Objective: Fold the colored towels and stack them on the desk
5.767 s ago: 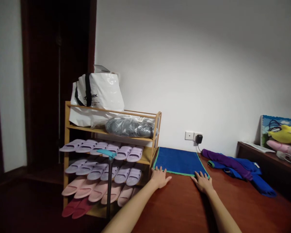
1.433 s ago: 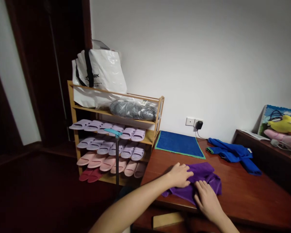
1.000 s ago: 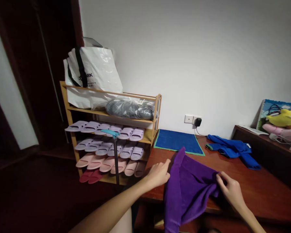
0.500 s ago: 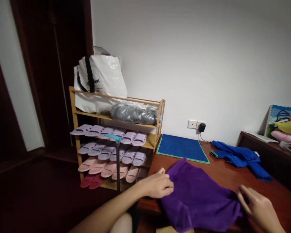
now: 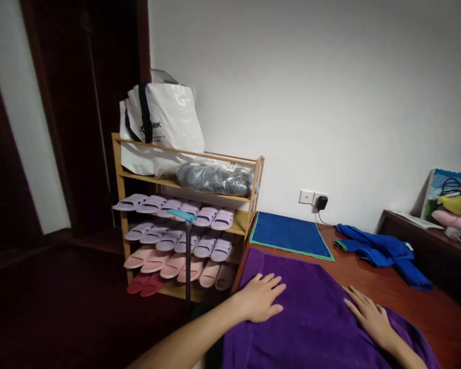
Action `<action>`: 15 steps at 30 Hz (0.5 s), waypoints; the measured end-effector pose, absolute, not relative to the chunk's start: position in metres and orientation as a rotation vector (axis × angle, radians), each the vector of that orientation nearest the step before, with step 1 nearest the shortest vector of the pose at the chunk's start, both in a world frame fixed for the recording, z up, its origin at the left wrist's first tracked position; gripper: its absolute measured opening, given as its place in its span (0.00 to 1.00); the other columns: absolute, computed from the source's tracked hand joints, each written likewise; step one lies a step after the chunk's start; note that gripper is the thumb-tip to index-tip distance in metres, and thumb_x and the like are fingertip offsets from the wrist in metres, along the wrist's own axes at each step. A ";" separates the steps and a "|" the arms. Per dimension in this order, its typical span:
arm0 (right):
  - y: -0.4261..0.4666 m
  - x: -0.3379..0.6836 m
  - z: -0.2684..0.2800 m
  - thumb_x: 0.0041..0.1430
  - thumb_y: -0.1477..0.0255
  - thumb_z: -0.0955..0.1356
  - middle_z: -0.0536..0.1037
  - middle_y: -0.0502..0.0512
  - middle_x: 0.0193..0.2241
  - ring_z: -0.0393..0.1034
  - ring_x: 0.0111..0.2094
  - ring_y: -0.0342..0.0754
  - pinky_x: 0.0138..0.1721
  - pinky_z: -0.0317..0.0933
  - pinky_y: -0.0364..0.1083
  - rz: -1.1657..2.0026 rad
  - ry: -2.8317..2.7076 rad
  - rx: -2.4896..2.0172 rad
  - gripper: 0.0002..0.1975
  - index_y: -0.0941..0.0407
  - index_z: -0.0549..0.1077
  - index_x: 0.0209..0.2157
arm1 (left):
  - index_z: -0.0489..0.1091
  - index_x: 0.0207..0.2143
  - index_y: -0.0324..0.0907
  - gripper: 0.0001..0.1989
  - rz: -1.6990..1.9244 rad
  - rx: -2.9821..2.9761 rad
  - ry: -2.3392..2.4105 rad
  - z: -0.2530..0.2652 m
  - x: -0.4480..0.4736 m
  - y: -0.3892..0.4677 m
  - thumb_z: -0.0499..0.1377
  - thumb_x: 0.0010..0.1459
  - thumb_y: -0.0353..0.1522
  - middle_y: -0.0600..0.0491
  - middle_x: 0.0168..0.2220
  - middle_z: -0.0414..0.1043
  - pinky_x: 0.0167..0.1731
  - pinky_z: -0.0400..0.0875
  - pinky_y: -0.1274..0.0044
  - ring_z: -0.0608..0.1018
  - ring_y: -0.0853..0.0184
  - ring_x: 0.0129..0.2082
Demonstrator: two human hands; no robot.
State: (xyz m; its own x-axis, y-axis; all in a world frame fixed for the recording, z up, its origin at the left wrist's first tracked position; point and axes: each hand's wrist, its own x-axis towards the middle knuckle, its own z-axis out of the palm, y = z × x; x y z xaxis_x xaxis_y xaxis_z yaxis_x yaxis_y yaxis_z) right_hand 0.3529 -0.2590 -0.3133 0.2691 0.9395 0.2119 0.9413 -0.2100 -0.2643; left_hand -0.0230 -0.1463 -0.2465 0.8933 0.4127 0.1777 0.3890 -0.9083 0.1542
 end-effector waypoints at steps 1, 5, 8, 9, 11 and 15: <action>-0.261 0.352 -0.322 0.58 0.50 0.55 0.60 0.51 0.60 0.53 0.60 0.54 0.57 0.48 0.65 0.009 -1.718 -2.206 0.29 0.45 0.60 0.58 | 0.56 0.60 0.46 0.26 0.268 2.925 0.676 -0.254 -0.027 -0.141 0.48 0.63 0.44 0.45 0.62 0.55 0.55 0.53 0.60 0.58 0.53 0.61; -0.281 0.366 -0.341 0.55 0.49 0.58 0.63 0.51 0.58 0.55 0.60 0.53 0.59 0.49 0.59 0.042 -1.682 -2.080 0.30 0.47 0.63 0.56 | 0.58 0.60 0.48 0.23 0.200 2.877 0.830 -0.257 -0.067 -0.116 0.49 0.63 0.39 0.47 0.63 0.54 0.57 0.48 0.58 0.56 0.57 0.62; -0.293 0.382 -0.338 0.54 0.50 0.60 0.69 0.52 0.53 0.62 0.55 0.53 0.57 0.55 0.52 0.151 -1.585 -2.021 0.29 0.51 0.69 0.51 | 0.63 0.56 0.47 0.23 0.151 2.845 0.862 -0.244 -0.095 -0.106 0.53 0.57 0.34 0.48 0.61 0.58 0.57 0.49 0.59 0.59 0.58 0.61; -0.296 0.386 -0.335 0.55 0.51 0.60 0.71 0.52 0.51 0.64 0.54 0.52 0.56 0.57 0.49 0.181 -1.547 -2.012 0.27 0.52 0.71 0.49 | 0.65 0.54 0.46 0.22 0.171 2.832 0.882 -0.241 -0.101 -0.105 0.54 0.56 0.32 0.48 0.60 0.60 0.57 0.50 0.61 0.60 0.58 0.60; -0.300 0.389 -0.330 0.56 0.51 0.59 0.74 0.53 0.47 0.68 0.50 0.52 0.52 0.61 0.46 0.173 -1.495 -2.018 0.26 0.52 0.74 0.45 | 0.70 0.49 0.44 0.19 0.258 2.795 0.942 -0.240 -0.106 -0.103 0.55 0.53 0.30 0.48 0.56 0.65 0.55 0.54 0.66 0.65 0.59 0.57; -0.307 0.377 -0.315 0.52 0.50 0.61 0.78 0.54 0.41 0.73 0.42 0.54 0.43 0.67 0.47 0.088 -1.552 -2.026 0.22 0.49 0.75 0.37 | 0.72 0.36 0.42 0.11 0.466 2.725 1.093 -0.247 -0.102 -0.100 0.51 0.59 0.33 0.49 0.42 0.73 0.46 0.63 0.73 0.73 0.61 0.44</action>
